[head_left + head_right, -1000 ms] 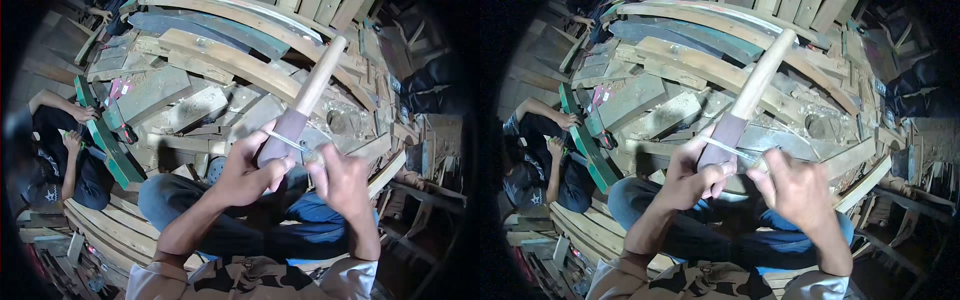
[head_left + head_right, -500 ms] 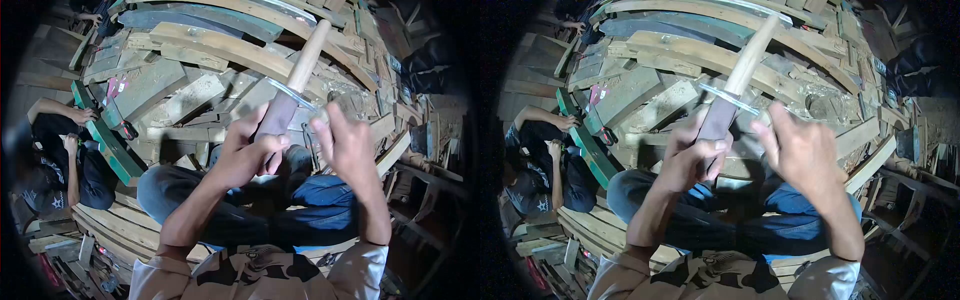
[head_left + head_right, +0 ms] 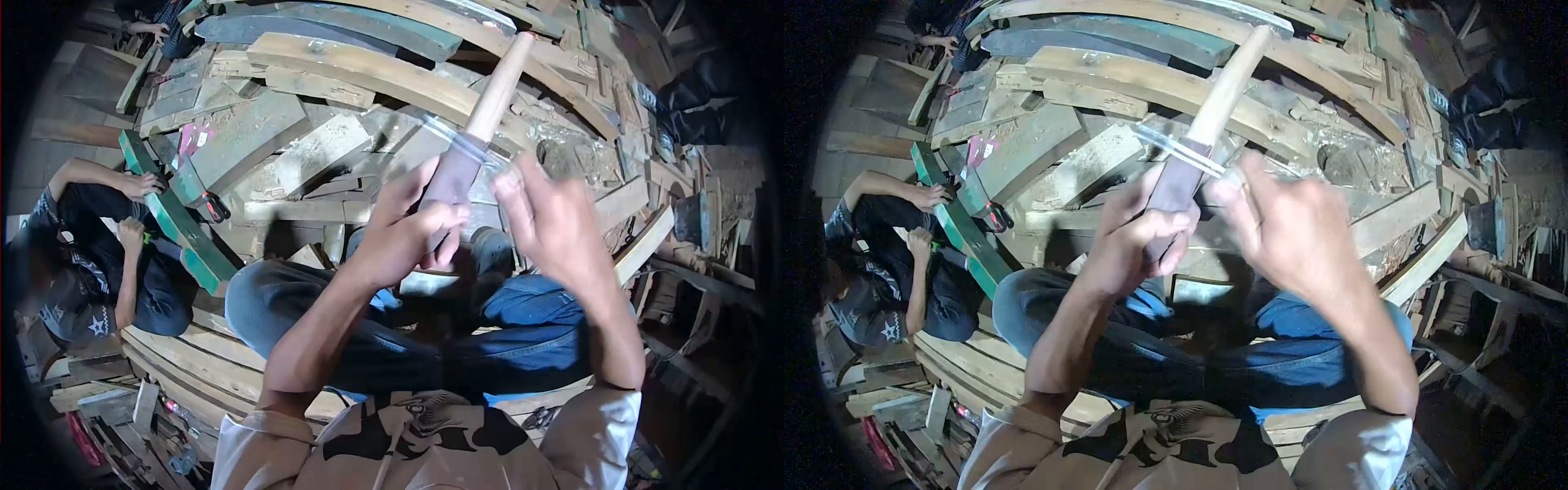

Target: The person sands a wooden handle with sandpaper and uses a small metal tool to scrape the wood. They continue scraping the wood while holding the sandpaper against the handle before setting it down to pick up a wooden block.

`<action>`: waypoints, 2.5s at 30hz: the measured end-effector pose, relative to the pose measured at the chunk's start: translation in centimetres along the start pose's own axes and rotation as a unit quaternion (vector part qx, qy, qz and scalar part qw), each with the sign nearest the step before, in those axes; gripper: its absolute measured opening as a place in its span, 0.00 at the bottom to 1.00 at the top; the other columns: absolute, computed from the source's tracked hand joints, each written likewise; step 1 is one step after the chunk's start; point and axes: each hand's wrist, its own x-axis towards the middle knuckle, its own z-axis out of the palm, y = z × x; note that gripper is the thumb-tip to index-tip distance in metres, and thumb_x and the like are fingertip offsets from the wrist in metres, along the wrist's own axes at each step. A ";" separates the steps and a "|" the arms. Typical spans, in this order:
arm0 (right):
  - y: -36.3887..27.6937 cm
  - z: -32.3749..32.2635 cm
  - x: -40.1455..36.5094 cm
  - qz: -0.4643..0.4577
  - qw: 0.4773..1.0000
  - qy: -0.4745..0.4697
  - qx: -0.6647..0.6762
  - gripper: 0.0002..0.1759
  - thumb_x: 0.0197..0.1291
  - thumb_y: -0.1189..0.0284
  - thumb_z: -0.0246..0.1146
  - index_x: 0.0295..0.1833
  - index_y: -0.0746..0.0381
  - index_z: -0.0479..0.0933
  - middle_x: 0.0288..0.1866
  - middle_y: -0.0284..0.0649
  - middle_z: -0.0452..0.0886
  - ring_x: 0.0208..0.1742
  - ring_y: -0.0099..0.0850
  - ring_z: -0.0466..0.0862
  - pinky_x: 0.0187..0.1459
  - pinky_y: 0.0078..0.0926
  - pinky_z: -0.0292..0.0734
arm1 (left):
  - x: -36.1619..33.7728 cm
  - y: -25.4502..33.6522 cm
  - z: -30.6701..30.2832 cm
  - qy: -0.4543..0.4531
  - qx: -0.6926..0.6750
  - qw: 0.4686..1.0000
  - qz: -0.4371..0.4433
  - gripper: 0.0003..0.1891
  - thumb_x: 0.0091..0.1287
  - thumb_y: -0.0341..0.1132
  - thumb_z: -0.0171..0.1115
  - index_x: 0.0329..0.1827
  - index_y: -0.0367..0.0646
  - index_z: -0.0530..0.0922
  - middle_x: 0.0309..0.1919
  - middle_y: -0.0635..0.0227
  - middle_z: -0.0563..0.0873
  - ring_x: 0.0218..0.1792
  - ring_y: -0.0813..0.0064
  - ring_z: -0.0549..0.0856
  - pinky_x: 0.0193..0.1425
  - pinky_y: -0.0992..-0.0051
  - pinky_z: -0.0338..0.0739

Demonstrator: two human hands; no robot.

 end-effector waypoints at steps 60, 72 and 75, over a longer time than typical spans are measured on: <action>0.5 0.6 0.0 -0.009 0.999 0.040 -0.017 0.24 0.65 0.51 0.61 0.38 0.64 0.79 0.11 0.45 0.74 0.15 0.44 0.80 0.20 0.40 0.75 | -0.7 -0.1 -1.4 0.028 -0.060 0.998 0.023 0.17 0.61 0.32 0.64 0.52 0.36 0.75 0.29 0.67 0.80 0.18 0.81 0.77 0.20 0.80 0.65; -0.1 -0.2 -1.0 -0.070 0.994 0.070 0.043 0.18 0.62 0.57 0.67 0.35 0.63 0.75 0.16 0.46 0.76 0.19 0.45 0.81 0.21 0.39 0.73 | -1.5 0.9 -1.2 -0.023 -0.087 0.995 0.048 0.22 0.63 0.32 0.62 0.59 0.35 0.72 0.30 0.65 0.80 0.17 0.81 0.76 0.19 0.80 0.66; -0.4 -0.1 -1.4 -0.037 0.992 0.062 0.100 0.17 0.60 0.60 0.69 0.37 0.64 0.75 0.20 0.48 0.78 0.22 0.48 0.82 0.23 0.39 0.73 | -1.6 1.0 -0.8 -0.012 -0.083 0.995 0.048 0.21 0.63 0.32 0.62 0.59 0.35 0.72 0.30 0.65 0.80 0.17 0.81 0.76 0.18 0.80 0.66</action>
